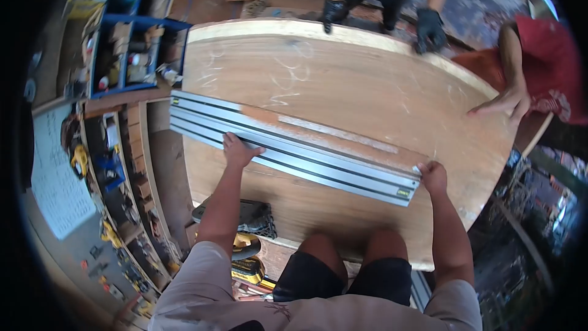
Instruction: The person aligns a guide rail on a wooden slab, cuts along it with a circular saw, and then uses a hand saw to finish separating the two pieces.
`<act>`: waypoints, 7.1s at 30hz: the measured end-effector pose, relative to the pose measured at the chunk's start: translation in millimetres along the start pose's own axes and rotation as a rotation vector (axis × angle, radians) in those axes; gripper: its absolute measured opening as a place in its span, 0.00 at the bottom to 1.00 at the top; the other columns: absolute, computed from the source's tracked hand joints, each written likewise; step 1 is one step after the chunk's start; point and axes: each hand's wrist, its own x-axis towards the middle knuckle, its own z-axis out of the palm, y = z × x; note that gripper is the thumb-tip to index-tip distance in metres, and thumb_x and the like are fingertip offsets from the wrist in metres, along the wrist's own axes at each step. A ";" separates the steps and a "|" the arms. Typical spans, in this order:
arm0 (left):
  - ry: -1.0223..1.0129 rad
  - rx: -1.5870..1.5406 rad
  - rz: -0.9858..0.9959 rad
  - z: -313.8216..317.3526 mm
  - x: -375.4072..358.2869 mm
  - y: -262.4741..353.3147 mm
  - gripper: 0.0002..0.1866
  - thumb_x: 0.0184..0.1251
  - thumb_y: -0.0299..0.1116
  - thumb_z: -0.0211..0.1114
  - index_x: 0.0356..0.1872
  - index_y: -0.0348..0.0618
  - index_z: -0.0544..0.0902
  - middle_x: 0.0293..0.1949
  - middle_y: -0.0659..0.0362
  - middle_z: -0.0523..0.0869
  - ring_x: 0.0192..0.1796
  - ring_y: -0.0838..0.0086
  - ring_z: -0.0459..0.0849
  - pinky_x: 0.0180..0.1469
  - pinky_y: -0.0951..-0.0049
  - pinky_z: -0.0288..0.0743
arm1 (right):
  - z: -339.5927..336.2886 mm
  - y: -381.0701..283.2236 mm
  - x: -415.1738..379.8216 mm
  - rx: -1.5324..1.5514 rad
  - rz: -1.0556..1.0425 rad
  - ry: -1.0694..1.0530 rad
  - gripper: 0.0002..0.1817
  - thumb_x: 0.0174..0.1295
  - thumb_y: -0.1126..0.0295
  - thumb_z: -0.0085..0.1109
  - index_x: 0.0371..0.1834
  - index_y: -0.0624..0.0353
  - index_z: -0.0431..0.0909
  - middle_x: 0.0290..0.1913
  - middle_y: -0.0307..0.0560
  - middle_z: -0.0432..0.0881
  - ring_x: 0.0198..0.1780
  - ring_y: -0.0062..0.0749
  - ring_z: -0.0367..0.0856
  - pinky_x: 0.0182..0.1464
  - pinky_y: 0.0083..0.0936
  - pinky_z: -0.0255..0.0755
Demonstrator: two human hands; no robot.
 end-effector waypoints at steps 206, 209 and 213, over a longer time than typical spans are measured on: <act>-0.065 -0.149 0.020 9.7 -22.2 -11.3 0.63 0.45 0.61 0.78 0.75 0.32 0.54 0.77 0.38 0.48 0.79 0.43 0.46 0.78 0.50 0.46 | 8.2 -279.3 -185.8 -0.234 -0.701 -0.745 0.29 0.53 0.73 0.70 0.61 0.63 0.74 0.53 0.53 0.81 0.57 0.35 0.79 0.61 0.30 0.70; -0.085 -0.133 0.000 7.1 -22.0 -11.7 0.63 0.46 0.60 0.78 0.75 0.31 0.52 0.77 0.37 0.47 0.79 0.42 0.46 0.78 0.47 0.44 | -4.5 -291.0 -170.9 -0.071 -0.625 -0.997 0.32 0.61 0.58 0.68 0.64 0.65 0.71 0.59 0.54 0.78 0.62 0.36 0.75 0.65 0.32 0.66; -0.107 -0.134 0.017 -1.7 -25.8 -11.5 0.64 0.47 0.58 0.78 0.74 0.26 0.50 0.77 0.34 0.46 0.79 0.41 0.46 0.78 0.47 0.45 | -3.8 -274.8 -159.3 -0.085 -0.770 -1.034 0.37 0.69 0.40 0.52 0.63 0.67 0.70 0.58 0.56 0.77 0.62 0.41 0.75 0.64 0.35 0.66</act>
